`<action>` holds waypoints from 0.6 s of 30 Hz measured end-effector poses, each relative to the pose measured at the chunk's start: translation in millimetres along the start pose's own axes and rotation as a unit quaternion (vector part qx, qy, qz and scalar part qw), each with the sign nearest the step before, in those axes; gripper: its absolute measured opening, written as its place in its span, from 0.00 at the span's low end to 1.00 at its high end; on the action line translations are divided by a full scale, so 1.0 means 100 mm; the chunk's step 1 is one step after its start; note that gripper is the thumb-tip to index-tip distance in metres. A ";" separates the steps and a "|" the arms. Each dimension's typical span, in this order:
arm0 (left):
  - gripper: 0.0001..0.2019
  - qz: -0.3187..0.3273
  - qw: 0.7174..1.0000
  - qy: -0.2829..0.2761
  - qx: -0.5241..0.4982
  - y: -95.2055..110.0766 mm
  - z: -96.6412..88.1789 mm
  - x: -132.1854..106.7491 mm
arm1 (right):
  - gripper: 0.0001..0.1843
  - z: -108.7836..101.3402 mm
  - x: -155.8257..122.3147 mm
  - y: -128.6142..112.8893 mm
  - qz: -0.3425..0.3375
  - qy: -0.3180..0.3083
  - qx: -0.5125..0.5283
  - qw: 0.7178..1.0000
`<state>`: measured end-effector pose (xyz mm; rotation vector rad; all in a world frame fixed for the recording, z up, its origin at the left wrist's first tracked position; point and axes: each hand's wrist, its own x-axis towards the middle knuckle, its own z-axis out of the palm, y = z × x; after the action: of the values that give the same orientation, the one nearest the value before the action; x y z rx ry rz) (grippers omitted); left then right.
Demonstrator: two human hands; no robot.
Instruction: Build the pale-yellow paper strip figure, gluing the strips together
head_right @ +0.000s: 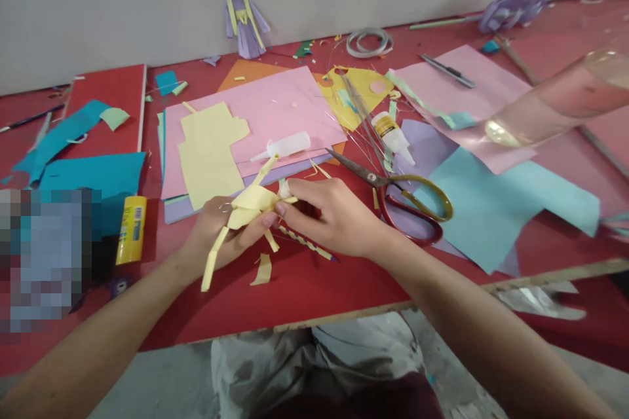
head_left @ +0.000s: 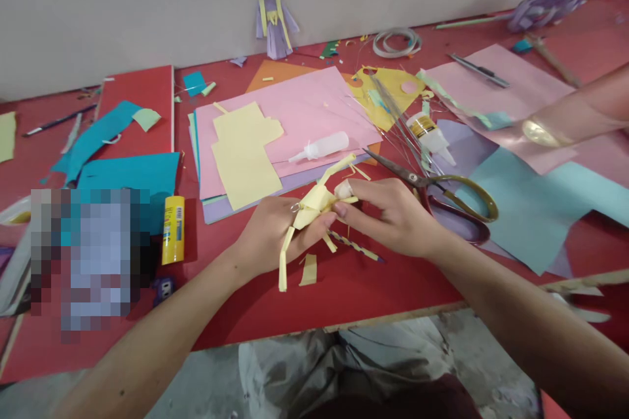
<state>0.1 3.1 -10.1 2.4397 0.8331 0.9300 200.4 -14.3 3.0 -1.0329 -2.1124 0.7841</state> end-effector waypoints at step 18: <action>0.20 -0.247 0.946 -0.072 -0.197 0.02 -0.09 0.00 | 0.15 0.06 0.01 0.02 0.040 -0.009 0.010 0.999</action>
<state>-5.1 2.5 -2.7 1.8101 1.0251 0.6418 196.5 -13.4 -1.9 -1.1077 -2.0855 0.8555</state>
